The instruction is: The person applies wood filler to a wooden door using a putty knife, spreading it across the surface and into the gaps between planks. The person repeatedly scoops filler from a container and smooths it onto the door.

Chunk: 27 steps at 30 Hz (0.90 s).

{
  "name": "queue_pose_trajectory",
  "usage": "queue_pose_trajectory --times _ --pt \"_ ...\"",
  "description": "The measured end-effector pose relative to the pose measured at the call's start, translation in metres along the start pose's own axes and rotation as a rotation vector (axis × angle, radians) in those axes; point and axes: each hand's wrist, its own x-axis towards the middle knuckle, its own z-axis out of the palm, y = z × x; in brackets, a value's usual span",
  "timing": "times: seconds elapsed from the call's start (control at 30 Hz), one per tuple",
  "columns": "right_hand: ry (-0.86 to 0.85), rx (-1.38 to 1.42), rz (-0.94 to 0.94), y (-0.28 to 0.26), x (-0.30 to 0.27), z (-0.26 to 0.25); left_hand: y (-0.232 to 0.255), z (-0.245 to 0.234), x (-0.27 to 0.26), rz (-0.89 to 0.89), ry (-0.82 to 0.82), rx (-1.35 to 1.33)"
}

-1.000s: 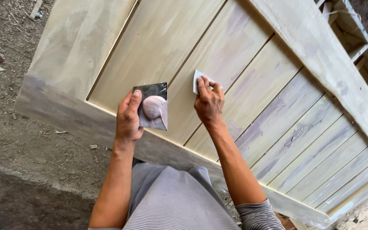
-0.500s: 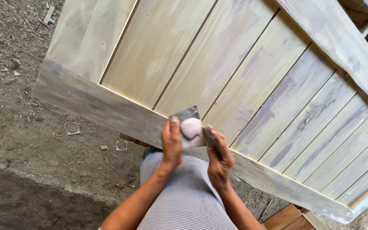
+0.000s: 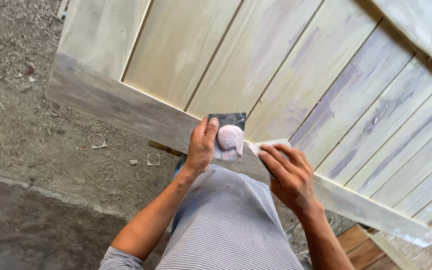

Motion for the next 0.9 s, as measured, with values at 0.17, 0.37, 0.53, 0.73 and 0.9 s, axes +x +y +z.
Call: queue_pose_trajectory --times 0.17,0.37,0.53,0.73,0.9 --pt "-0.206 0.084 -0.203 -0.006 0.009 0.022 -0.007 -0.013 0.003 -0.071 0.003 0.076" --pt "-0.094 0.179 0.252 0.066 0.007 0.075 0.006 -0.052 0.032 0.045 0.303 -0.084" --pt "0.01 0.08 0.505 0.164 0.06 0.107 0.015 -0.077 0.027 0.121 0.308 -0.149" --pt "0.019 -0.008 0.465 0.186 0.097 0.115 -0.002 -0.092 0.009 0.127 0.342 -0.271" --pt "-0.022 -0.022 0.457 0.162 0.086 0.132 -0.021 -0.093 0.004 0.083 0.389 -0.326"
